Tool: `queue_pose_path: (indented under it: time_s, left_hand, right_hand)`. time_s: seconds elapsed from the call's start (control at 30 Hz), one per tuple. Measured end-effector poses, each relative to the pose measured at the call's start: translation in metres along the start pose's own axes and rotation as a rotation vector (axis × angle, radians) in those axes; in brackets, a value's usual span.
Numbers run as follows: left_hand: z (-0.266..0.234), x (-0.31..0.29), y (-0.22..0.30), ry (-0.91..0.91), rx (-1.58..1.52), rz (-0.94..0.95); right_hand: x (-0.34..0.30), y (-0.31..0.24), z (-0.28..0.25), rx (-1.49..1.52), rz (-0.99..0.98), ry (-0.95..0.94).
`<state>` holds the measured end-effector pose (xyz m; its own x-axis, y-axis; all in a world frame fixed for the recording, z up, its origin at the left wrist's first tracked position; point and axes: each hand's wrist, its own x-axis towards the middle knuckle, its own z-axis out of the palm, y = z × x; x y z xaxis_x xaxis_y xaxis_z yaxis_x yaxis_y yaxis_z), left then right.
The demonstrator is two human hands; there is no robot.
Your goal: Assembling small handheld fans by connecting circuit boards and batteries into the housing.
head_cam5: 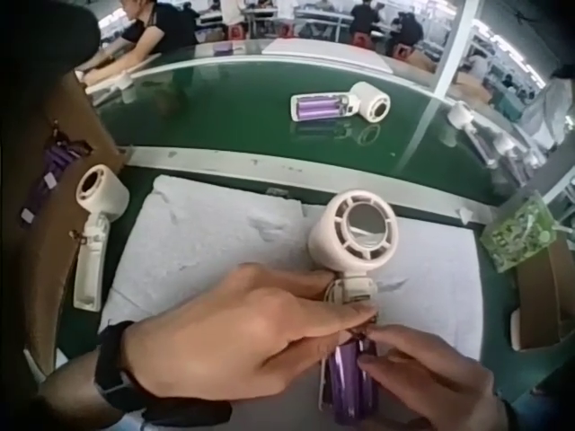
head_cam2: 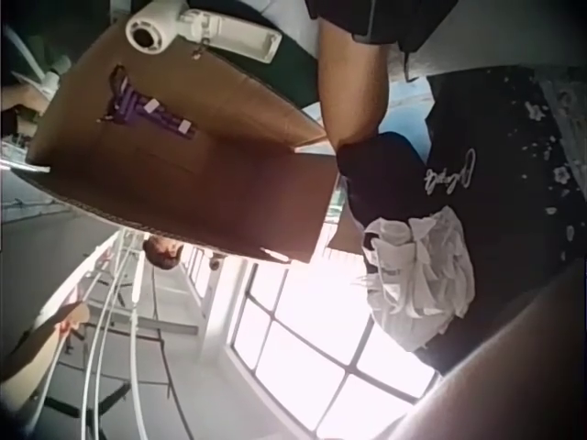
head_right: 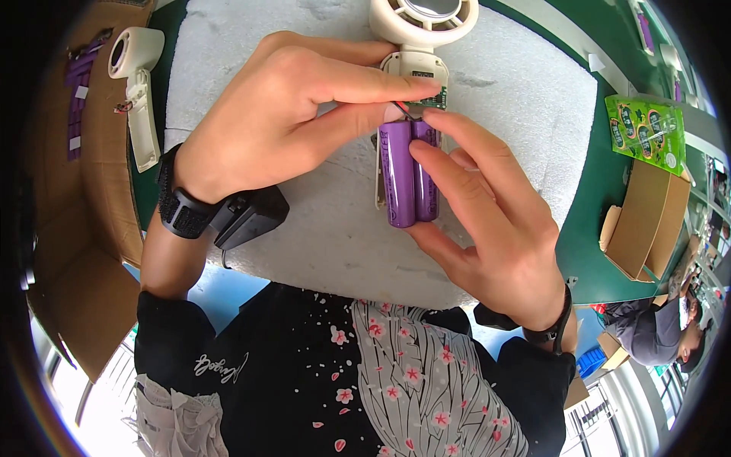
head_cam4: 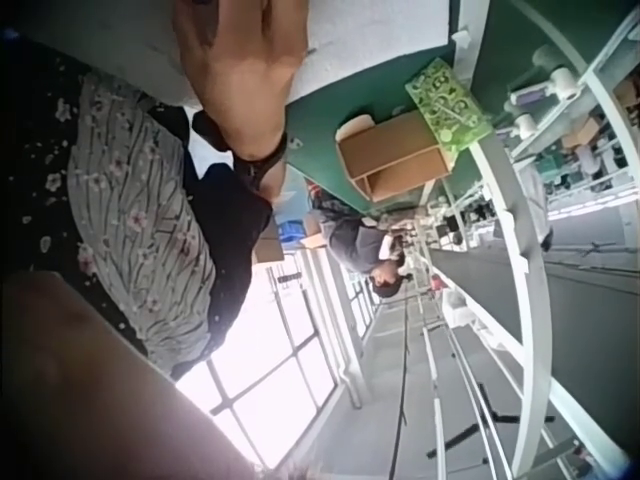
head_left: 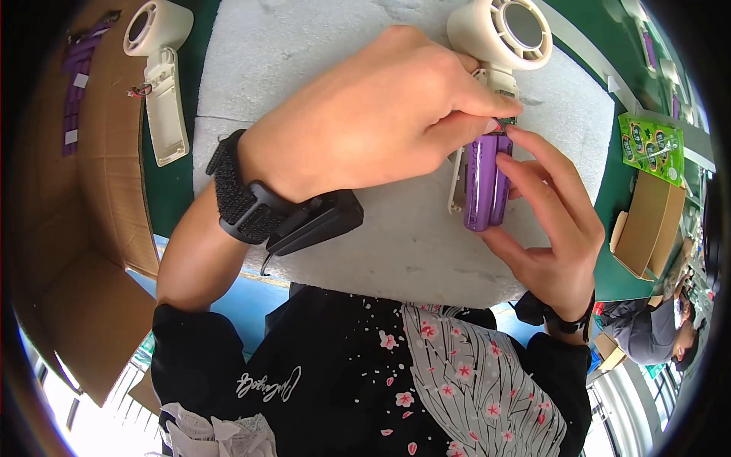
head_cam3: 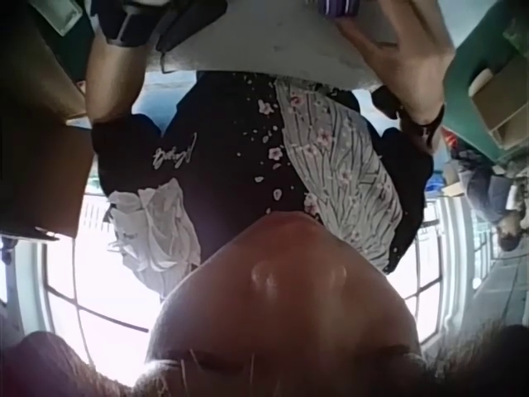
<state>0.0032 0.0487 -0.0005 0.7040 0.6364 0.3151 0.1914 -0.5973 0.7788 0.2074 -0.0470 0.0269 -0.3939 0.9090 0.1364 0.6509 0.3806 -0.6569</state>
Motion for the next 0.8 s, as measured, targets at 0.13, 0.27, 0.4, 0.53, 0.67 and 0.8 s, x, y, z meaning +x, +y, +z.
queue_pose_path:
  time_s: [0.13, 0.27, 0.4, 0.53, 0.67, 0.8]
  left_hand:
    - [0.002, 0.000, -0.001, 0.028, 0.011, 0.042]
    - [-0.002, 0.004, 0.006, -0.009, 0.014, -0.013]
    - [0.004, 0.006, 0.009, 0.020, 0.006, -0.053]
    - [0.006, 0.004, 0.002, 0.049, -0.035, -0.044]
    - [0.009, 0.003, -0.001, 0.061, -0.059, -0.043]
    - [0.001, 0.003, 0.001, -0.004, -0.102, -0.097]
  right_hand:
    - [-0.001, -0.002, 0.001, -0.044, -0.028, 0.026]
    - [-0.001, -0.004, 0.002, -0.076, -0.013, 0.033]
    - [-0.003, -0.001, 0.004, -0.081, 0.003, 0.047]
    - [-0.003, 0.003, 0.003, -0.108, -0.039, 0.040]
    - [-0.001, -0.001, 0.001, -0.153, -0.042, 0.016]
    - [0.000, -0.006, 0.005, -0.170, -0.016, 0.013]
